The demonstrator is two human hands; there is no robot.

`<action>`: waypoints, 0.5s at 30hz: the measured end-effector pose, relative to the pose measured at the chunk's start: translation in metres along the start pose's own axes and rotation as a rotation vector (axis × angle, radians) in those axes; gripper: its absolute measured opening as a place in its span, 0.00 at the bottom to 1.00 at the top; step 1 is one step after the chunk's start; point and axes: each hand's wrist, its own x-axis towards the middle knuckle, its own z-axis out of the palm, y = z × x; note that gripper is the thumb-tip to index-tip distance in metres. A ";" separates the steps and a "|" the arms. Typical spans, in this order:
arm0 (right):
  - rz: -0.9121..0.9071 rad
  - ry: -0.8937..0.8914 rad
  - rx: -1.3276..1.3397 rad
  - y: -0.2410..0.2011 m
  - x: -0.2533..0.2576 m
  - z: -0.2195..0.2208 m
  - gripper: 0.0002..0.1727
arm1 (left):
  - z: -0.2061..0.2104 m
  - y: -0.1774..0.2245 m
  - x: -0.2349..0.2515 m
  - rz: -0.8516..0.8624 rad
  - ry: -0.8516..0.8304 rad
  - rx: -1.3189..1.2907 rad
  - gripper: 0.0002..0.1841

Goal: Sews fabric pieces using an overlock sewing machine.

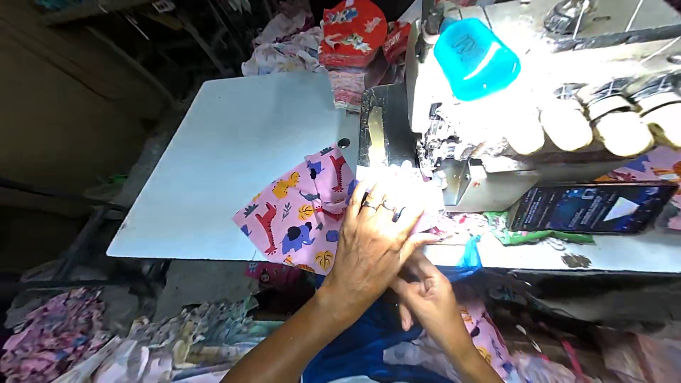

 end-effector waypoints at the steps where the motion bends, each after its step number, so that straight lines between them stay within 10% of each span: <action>1: 0.014 -0.022 -0.029 0.003 -0.001 0.001 0.22 | 0.001 0.002 0.005 -0.004 0.001 0.011 0.29; 9: -0.127 0.121 -0.464 0.024 -0.038 -0.035 0.10 | -0.006 0.010 0.013 -0.075 0.053 -0.228 0.31; 15: -0.430 0.189 -0.903 0.008 -0.054 -0.078 0.14 | -0.009 -0.060 -0.042 -0.261 0.043 -0.324 0.32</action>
